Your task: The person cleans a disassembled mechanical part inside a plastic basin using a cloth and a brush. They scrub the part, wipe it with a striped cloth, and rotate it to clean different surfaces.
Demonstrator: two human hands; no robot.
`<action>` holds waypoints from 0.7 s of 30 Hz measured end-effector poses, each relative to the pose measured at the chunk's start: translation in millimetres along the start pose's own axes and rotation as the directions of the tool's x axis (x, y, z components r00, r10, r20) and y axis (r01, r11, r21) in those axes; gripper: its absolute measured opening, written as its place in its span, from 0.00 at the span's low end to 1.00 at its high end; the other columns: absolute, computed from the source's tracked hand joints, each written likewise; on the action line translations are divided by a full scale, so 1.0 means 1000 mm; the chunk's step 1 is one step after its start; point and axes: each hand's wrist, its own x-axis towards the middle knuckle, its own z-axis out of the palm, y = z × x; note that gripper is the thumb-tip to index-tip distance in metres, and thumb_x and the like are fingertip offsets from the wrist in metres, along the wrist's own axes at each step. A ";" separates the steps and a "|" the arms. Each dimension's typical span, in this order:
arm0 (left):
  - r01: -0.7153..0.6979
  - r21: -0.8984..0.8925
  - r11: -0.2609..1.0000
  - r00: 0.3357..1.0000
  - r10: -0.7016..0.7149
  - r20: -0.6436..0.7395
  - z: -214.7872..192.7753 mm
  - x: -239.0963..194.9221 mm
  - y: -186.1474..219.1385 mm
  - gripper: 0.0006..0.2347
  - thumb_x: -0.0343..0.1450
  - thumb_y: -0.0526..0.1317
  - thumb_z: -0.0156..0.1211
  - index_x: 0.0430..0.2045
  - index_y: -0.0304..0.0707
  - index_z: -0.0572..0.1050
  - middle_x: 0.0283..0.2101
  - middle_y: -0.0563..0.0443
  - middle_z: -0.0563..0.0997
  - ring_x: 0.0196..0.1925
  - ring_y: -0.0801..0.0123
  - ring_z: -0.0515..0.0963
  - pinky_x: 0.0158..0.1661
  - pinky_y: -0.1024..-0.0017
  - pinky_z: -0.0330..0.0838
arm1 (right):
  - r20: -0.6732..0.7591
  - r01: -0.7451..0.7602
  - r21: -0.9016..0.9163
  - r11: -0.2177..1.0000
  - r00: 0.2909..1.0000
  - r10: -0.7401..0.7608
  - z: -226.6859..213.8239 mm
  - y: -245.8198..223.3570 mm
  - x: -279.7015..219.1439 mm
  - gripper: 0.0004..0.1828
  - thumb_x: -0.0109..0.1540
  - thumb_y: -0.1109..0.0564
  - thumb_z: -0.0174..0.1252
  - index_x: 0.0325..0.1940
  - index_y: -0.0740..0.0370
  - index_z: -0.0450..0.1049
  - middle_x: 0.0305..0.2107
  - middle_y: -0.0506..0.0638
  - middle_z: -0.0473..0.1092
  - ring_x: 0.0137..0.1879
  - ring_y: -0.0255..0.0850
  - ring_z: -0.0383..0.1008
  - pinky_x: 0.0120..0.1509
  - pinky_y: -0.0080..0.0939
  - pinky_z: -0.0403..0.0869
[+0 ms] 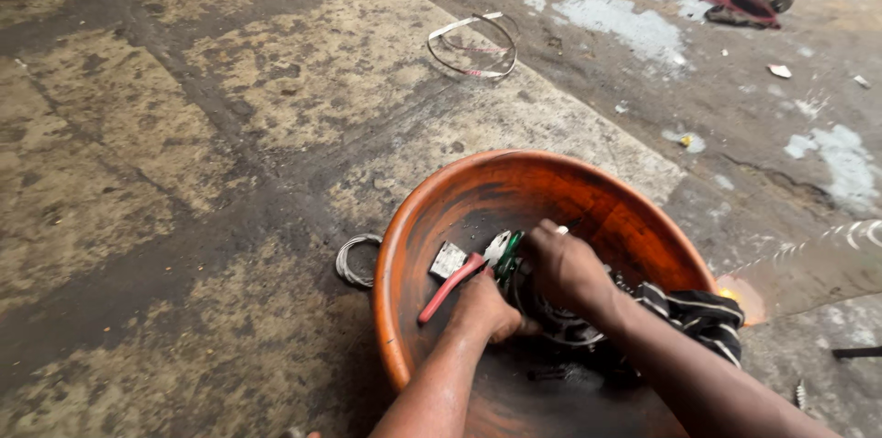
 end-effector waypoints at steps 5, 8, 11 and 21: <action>-0.034 0.005 0.999 0.994 0.035 -0.107 0.008 0.012 -0.007 0.36 0.57 0.33 0.70 0.63 0.29 0.64 0.59 0.32 0.75 0.65 0.51 0.74 0.63 0.64 0.68 | -0.228 0.168 0.413 0.895 0.971 -0.077 -0.008 -0.023 -0.022 0.28 0.45 0.60 0.63 0.49 0.66 0.72 0.41 0.65 0.70 0.39 0.63 0.76 0.39 0.60 0.75; -0.039 -0.069 0.997 0.997 0.034 -0.070 0.009 0.011 -0.007 0.36 0.54 0.37 0.75 0.59 0.31 0.67 0.57 0.36 0.78 0.62 0.54 0.76 0.61 0.65 0.70 | -0.203 -0.128 0.314 0.941 0.959 0.198 -0.026 -0.014 -0.007 0.08 0.59 0.57 0.58 0.41 0.62 0.75 0.38 0.60 0.73 0.42 0.58 0.76 0.43 0.57 0.74; -0.062 -0.033 0.998 0.994 0.059 -0.089 0.005 0.001 -0.002 0.36 0.55 0.39 0.73 0.60 0.32 0.68 0.55 0.36 0.80 0.61 0.53 0.79 0.58 0.64 0.73 | 0.219 -0.082 0.111 0.990 0.974 0.057 -0.029 -0.033 -0.013 0.12 0.61 0.51 0.56 0.45 0.56 0.76 0.40 0.56 0.75 0.46 0.51 0.78 0.49 0.49 0.76; -0.073 0.091 0.993 0.952 0.097 -0.292 0.007 -0.005 0.019 0.29 0.66 0.55 0.73 0.41 0.18 0.77 0.38 0.21 0.81 0.40 0.43 0.83 0.44 0.56 0.78 | 0.453 -0.588 0.175 0.790 0.760 0.465 -0.060 0.069 -0.125 0.19 0.67 0.43 0.50 0.52 0.55 0.76 0.46 0.54 0.78 0.53 0.47 0.80 0.59 0.47 0.76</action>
